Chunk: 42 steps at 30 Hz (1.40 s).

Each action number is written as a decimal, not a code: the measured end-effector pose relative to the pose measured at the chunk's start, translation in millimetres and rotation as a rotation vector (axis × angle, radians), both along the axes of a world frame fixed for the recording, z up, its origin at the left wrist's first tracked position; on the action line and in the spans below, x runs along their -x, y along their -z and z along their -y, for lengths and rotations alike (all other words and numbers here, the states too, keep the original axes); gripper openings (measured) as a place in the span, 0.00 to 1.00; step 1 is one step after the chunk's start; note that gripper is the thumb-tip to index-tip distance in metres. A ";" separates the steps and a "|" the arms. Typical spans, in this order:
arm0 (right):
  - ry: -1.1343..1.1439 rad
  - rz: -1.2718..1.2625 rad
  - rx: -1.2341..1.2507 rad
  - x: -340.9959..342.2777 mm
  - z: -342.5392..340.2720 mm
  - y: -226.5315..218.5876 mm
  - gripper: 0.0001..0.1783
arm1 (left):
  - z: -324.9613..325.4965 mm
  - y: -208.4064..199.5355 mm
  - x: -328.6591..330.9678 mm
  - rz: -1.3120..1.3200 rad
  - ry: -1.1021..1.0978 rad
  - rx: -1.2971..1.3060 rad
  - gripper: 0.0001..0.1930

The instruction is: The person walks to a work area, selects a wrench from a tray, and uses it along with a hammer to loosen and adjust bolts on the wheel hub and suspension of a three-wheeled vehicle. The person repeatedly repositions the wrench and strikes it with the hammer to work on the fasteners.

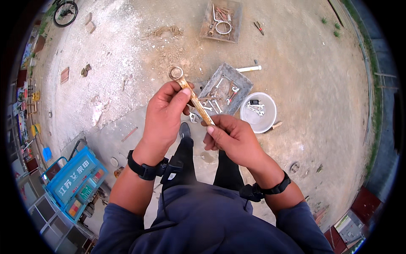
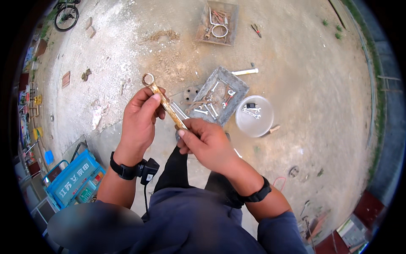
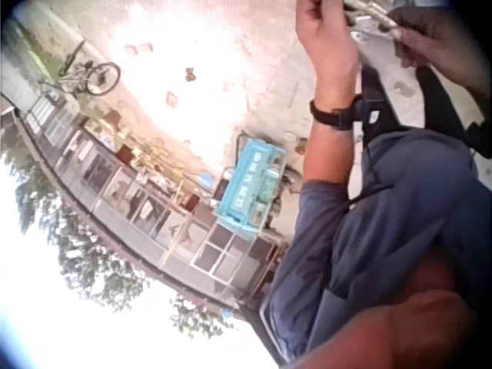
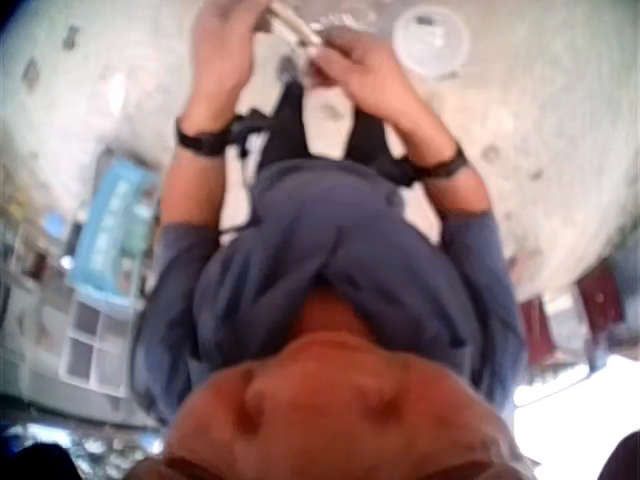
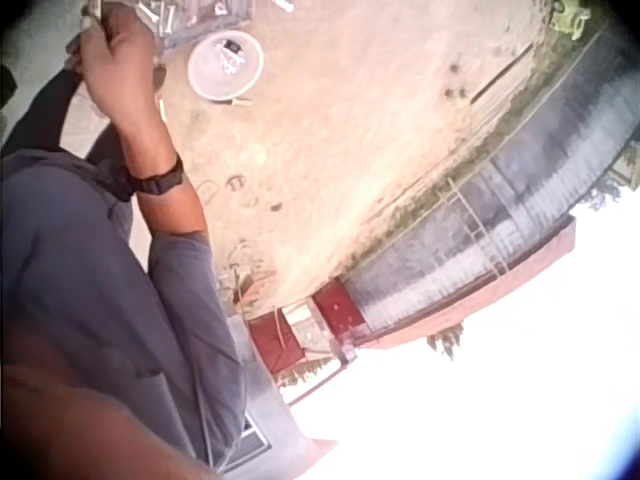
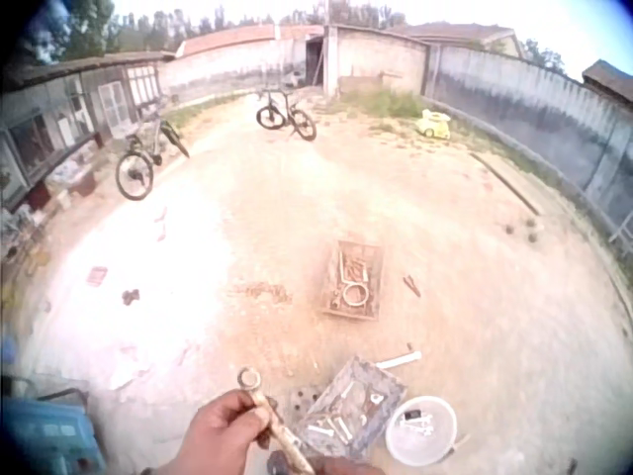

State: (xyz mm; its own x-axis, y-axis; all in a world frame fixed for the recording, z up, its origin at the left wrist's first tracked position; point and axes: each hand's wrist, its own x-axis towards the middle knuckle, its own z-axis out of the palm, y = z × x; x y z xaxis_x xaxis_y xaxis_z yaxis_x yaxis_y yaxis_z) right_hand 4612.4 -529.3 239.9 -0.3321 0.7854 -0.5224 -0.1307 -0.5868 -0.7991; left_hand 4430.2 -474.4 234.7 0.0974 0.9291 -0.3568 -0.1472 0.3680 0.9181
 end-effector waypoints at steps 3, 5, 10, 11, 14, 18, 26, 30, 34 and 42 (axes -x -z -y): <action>-0.023 0.032 -0.013 4.0 10.6 -38.4 0.14 | 1.6 -29.7 4.0 0.027 -0.070 -0.052 0.11; -0.026 0.055 -0.045 8.6 13.5 -51.2 0.15 | 9.5 -40.3 3.9 0.038 -0.094 -0.056 0.11; 0.009 0.052 -0.101 12.0 22.6 -68.2 0.16 | 21.6 -64.0 3.3 0.150 -0.088 -0.104 0.07; 0.012 0.059 -0.098 12.5 23.7 -72.0 0.16 | 23.9 -70.0 2.4 0.154 -0.092 -0.120 0.07; 0.009 0.080 -0.103 16.5 27.0 -80.0 0.16 | 28.0 -82.3 7.3 0.130 -0.088 -0.152 0.07; -0.006 0.089 -0.131 19.7 30.4 -84.0 0.16 | 27.9 -85.4 18.4 0.019 -0.058 -0.172 0.07; -0.005 0.033 -0.106 29.1 27.4 -94.4 0.17 | 23.2 -94.3 29.4 0.088 -0.105 -0.137 0.17; -0.006 0.012 -0.078 29.3 25.6 -98.2 0.18 | 21.9 -98.2 33.2 0.138 -0.076 -0.125 0.16; -0.005 0.012 -0.072 30.4 25.2 -99.8 0.18 | 24.2 -93.1 35.3 0.080 -0.052 -0.154 0.13; -0.012 0.020 -0.074 31.0 24.0 -99.3 0.17 | 31.0 -89.1 34.4 0.226 -0.001 -0.157 0.18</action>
